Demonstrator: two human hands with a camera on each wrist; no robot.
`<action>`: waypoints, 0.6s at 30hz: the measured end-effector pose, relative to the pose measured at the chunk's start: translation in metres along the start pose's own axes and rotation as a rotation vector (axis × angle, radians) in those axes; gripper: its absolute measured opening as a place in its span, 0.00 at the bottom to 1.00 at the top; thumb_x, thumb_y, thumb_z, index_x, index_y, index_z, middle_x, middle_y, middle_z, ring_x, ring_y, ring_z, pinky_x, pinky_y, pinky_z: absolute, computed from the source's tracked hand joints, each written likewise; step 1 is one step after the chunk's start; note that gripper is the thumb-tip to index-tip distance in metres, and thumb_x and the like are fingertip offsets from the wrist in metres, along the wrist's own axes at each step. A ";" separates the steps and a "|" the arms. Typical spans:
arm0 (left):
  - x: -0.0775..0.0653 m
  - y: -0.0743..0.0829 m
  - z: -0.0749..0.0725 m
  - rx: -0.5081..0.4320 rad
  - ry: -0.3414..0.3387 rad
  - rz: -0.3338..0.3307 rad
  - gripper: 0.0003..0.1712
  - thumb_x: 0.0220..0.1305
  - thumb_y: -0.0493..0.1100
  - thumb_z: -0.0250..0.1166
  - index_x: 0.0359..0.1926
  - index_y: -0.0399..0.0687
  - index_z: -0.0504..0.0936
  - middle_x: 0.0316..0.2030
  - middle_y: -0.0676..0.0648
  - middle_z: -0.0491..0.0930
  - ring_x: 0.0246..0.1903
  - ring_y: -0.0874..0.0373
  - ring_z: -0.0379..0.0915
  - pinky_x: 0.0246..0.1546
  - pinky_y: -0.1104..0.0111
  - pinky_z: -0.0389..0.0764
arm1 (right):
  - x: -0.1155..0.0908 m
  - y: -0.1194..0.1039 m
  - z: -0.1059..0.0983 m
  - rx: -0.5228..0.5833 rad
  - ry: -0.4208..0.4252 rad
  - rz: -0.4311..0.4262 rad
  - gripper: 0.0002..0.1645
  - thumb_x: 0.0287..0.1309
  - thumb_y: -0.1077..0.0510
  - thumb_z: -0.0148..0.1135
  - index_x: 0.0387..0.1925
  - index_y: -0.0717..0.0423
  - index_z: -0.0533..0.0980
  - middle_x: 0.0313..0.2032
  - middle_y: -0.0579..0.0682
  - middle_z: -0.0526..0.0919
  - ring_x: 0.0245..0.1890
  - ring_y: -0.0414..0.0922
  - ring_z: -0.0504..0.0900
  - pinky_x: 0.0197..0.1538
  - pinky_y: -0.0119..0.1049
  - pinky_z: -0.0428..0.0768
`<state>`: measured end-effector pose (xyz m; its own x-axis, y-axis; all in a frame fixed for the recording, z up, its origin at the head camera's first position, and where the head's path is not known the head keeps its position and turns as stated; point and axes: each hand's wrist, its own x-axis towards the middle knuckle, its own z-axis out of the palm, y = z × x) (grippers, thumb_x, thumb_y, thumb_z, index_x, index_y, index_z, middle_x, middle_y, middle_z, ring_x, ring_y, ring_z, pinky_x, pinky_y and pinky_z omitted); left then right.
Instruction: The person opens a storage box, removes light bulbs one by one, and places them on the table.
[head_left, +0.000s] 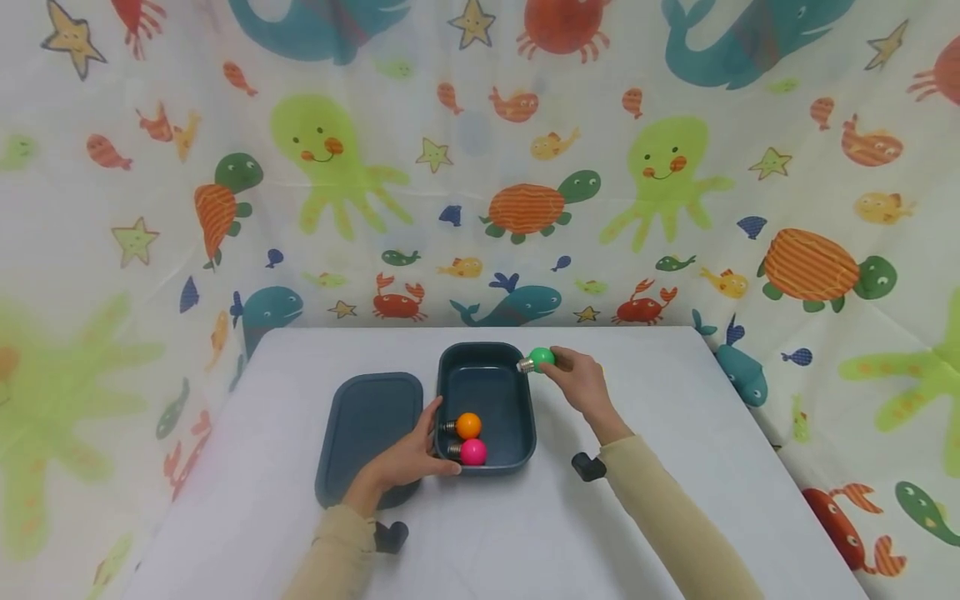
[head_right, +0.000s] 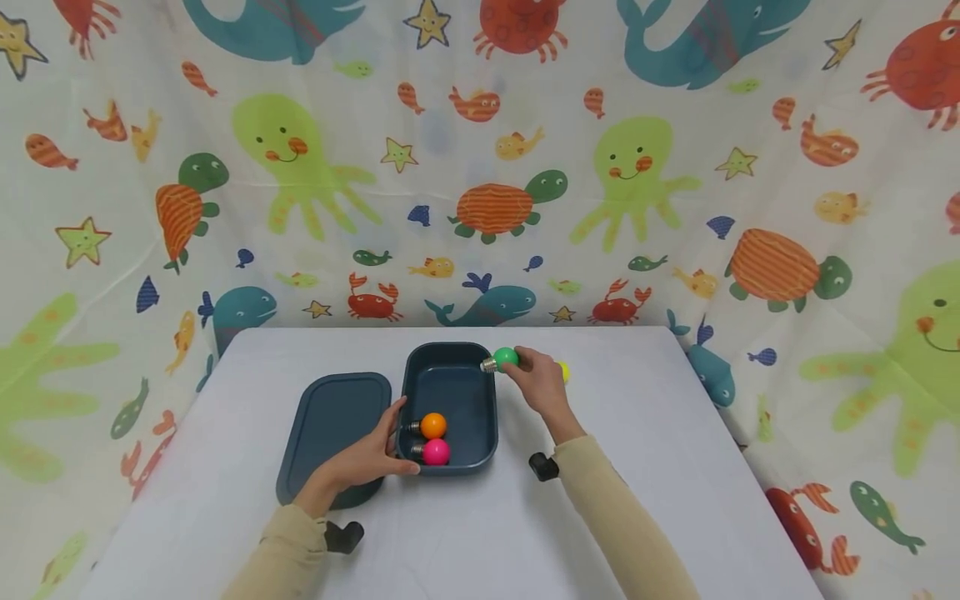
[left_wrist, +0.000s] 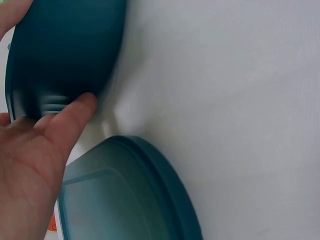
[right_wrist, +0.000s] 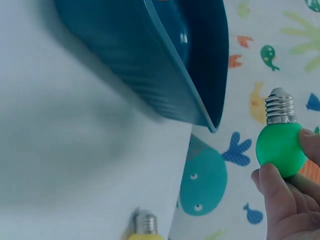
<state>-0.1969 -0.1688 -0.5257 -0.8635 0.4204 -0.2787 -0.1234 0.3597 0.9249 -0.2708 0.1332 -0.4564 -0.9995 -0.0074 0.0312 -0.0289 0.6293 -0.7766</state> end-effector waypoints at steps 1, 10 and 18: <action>0.000 0.000 0.000 -0.003 -0.001 0.002 0.68 0.53 0.47 0.76 0.77 0.58 0.32 0.76 0.36 0.36 0.71 0.36 0.51 0.67 0.45 0.58 | -0.001 0.001 -0.002 0.003 0.006 0.005 0.33 0.63 0.49 0.64 0.64 0.63 0.71 0.57 0.60 0.80 0.57 0.55 0.79 0.57 0.51 0.77; 0.001 -0.005 -0.002 -0.011 -0.009 0.010 0.68 0.54 0.46 0.75 0.77 0.58 0.31 0.76 0.36 0.35 0.71 0.36 0.50 0.67 0.44 0.58 | -0.001 0.020 -0.013 0.056 0.008 0.103 0.34 0.66 0.48 0.61 0.67 0.60 0.68 0.59 0.60 0.77 0.59 0.55 0.77 0.60 0.50 0.75; 0.003 0.000 -0.003 -0.010 -0.004 0.013 0.67 0.54 0.44 0.75 0.77 0.57 0.32 0.76 0.36 0.37 0.71 0.36 0.51 0.67 0.45 0.60 | -0.001 0.048 -0.025 0.048 0.031 0.181 0.35 0.68 0.49 0.59 0.68 0.63 0.65 0.61 0.62 0.75 0.61 0.56 0.74 0.62 0.51 0.73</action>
<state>-0.2008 -0.1707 -0.5260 -0.8630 0.4283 -0.2680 -0.1173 0.3461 0.9308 -0.2708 0.1824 -0.4782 -0.9875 0.1275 -0.0930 0.1503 0.5802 -0.8005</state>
